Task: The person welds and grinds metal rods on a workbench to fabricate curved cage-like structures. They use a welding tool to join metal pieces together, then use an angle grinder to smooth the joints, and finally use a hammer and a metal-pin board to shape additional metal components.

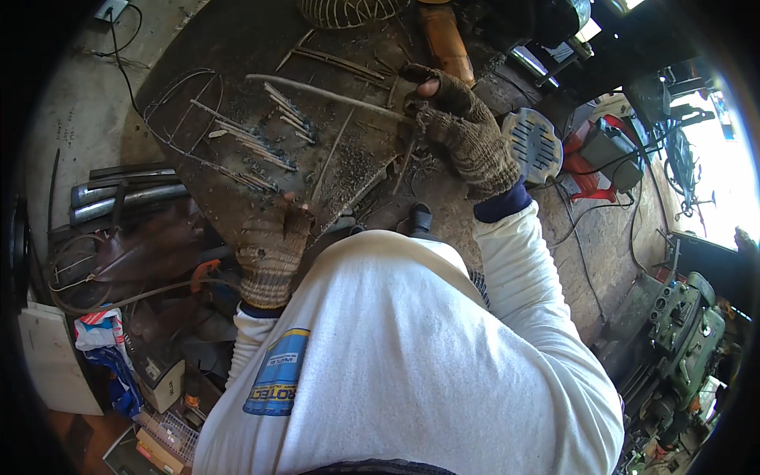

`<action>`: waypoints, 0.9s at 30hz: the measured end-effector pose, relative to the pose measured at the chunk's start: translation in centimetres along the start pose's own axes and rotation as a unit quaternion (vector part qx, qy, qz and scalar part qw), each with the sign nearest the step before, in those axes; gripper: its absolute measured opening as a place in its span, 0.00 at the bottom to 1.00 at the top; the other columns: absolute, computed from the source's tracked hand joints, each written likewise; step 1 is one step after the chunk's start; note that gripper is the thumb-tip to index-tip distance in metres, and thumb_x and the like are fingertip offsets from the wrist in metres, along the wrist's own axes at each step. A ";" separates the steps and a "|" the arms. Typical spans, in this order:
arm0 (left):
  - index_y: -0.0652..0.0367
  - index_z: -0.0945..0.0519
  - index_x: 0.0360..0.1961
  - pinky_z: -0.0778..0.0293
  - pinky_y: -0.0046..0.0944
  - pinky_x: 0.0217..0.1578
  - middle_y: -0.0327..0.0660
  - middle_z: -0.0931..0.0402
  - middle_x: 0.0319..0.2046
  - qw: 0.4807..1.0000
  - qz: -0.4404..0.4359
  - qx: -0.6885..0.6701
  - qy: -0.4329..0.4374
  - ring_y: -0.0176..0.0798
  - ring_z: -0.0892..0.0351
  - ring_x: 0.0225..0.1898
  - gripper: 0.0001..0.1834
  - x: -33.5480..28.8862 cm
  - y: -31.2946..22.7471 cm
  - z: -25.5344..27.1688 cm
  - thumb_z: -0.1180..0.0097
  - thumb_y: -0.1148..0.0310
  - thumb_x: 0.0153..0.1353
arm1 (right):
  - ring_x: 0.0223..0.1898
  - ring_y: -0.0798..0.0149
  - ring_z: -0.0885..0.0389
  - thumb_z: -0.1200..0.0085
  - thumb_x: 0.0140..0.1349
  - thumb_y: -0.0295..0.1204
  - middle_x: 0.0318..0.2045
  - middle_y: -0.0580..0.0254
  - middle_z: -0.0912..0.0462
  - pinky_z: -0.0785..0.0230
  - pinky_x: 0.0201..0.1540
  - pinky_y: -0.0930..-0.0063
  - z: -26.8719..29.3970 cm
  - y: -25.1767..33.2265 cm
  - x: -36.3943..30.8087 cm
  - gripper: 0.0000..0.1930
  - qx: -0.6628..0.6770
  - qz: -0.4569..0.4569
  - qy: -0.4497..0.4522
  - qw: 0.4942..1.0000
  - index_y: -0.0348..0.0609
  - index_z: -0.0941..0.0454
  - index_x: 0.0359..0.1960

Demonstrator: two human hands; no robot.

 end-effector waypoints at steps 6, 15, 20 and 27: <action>0.56 0.24 0.59 0.17 0.52 0.38 0.48 0.18 0.48 0.604 0.307 -0.733 0.056 0.49 0.15 0.41 0.24 2.8 4.0 1.1 0.38 0.56 0.68 | 0.45 0.67 0.18 0.35 0.63 0.24 0.51 0.64 0.20 0.22 0.49 0.69 -2.6 0.2 -0.9 0.21 -0.041 0.008 0.108 0.993 0.45 0.25 0.58; 0.56 0.23 0.52 0.13 0.58 0.43 0.42 0.20 0.44 0.019 0.313 -0.948 -0.063 0.48 0.15 0.43 0.14 3.6 5.0 -0.3 0.38 0.69 0.67 | 0.50 0.47 0.17 0.29 0.51 0.25 0.56 0.46 0.22 0.22 0.51 0.62 -7.9 -0.5 -3.0 0.44 -0.553 0.258 0.244 0.754 0.38 0.37 0.71; 0.52 0.23 0.47 0.16 0.61 0.47 0.48 0.20 0.47 0.130 0.353 -0.915 -0.144 0.50 0.17 0.49 0.10 2.7 5.5 -0.7 0.39 0.62 0.69 | 0.60 0.51 0.22 0.22 0.51 0.36 0.69 0.46 0.30 0.27 0.62 0.58 -3.6 -4.0 -4.0 0.52 -0.394 0.162 0.121 0.897 0.37 0.44 0.74; 0.53 0.22 0.49 0.17 0.56 0.50 0.48 0.20 0.48 0.099 0.318 -0.935 -0.118 0.47 0.16 0.46 0.12 3.2 3.9 0.4 0.38 0.62 0.68 | 0.45 0.58 0.15 0.43 0.63 0.63 0.47 0.51 0.16 0.20 0.48 0.60 -4.1 -6.4 -3.8 0.44 0.008 -0.221 0.014 0.975 0.35 0.33 0.66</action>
Point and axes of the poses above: each hand's wrist, its own x-axis towards the middle knuckle, its own z-axis out of the back of the hand, y = z × x, the point moved 3 cm from there along x, towards the middle knuckle
